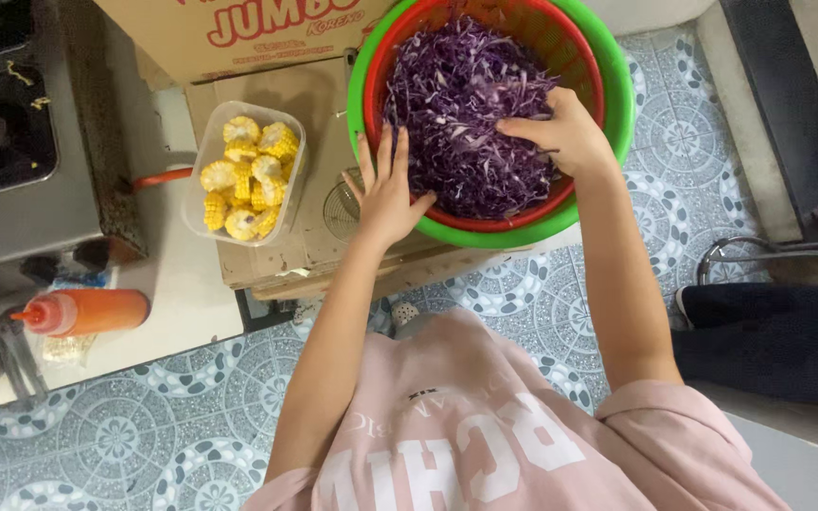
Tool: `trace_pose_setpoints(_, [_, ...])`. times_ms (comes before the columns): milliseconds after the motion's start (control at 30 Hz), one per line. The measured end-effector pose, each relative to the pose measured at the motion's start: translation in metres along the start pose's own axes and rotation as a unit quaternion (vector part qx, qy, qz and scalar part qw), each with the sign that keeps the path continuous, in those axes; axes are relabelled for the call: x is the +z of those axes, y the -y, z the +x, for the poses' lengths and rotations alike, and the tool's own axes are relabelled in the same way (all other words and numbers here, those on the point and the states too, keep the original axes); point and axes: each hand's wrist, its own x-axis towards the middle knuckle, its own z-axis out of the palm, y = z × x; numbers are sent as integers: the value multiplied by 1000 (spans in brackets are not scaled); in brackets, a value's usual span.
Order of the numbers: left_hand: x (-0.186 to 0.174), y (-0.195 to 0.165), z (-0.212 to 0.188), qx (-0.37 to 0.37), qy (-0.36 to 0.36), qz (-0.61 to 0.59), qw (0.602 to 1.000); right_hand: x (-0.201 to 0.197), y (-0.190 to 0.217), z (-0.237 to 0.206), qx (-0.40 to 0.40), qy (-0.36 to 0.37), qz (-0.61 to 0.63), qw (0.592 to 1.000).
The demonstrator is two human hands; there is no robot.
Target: The person assembles hot pot pots on a multi-burner stove. They grab handfuls of shredded purple cabbage from a large basin and place them into black pots, add corn pieces from a container, carry empty pots from a lower shelf to the stove, and add slices of meat from a metal tray into the pots.
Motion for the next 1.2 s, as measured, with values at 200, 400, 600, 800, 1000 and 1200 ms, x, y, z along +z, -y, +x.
trace_pose_setpoints(200, [-2, 9, 2, 2, 40, -19, 999, -2, -31, 12, -113, -20, -209, 971])
trace_pose_setpoints(400, [1, 11, 3, -5, 48, -16, 999, -10, -34, 17, 9, -8, 114, 993])
trace_pose_setpoints(600, [7, 12, 8, -27, -94, -132, 986, -17, -14, 21, 59, -35, 245, 967])
trace_pose_setpoints(800, [8, 1, 10, -43, -203, -467, 860, 1, 8, 37, 23, 60, 256, 964])
trace_pose_setpoints(1000, [-2, 4, 4, -100, -160, -651, 735, 33, 25, 62, 44, 57, 235, 969])
trace_pose_setpoints(1200, [-15, 25, -4, -168, -28, -876, 451, 101, 37, 72, 100, 72, 215, 969])
